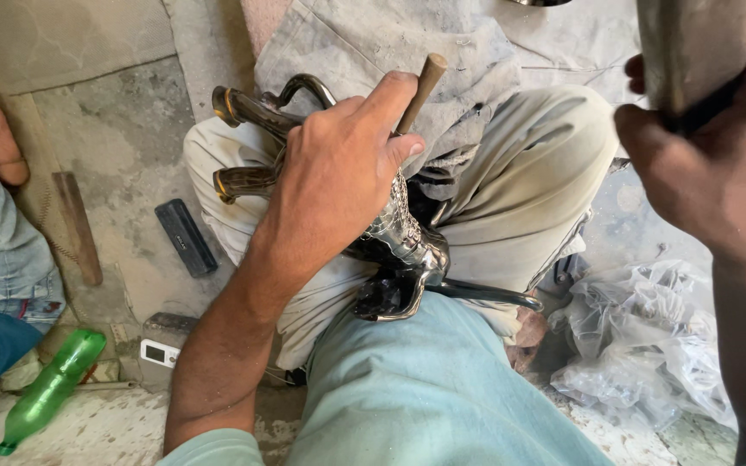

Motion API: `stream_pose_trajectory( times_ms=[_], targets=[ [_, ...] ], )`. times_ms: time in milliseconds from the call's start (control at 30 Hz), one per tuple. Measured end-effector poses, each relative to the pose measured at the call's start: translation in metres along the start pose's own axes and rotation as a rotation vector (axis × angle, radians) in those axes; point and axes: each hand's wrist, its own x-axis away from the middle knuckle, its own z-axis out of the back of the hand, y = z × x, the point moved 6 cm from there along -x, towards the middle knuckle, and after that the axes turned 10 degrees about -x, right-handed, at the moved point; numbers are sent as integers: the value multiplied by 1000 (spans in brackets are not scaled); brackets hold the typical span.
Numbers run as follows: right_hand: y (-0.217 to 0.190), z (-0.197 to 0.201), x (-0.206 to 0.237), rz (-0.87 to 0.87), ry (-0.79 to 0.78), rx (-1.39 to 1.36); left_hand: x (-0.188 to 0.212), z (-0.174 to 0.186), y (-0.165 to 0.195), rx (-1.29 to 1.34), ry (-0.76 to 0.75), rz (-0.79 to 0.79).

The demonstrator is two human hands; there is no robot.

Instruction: The person sits cross-legged on the floor and uses a wooden mallet and a metal chisel to engrave a decorative pattern onto a silver-colored metal object. They repeatedly strike the chisel to create a textured design on the object's surface.

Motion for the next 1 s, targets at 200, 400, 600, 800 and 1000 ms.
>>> stream_pose_trajectory(
  times_ms=[200,400,600,800,1000],
  targets=[
    [-54,-10,-20,283,-28,501,17,12,3,73,145,-16],
    [-96,-15,-24,367,-62,555,44,10,2,27,330,6],
    [-129,-17,-22,442,-148,708,61,-10,-8,35,392,49],
    [-119,-13,-8,271,-109,524,70,-12,-3,-105,488,35],
    [-77,13,32,136,139,423,103,31,-22,159,615,39]
  ],
)
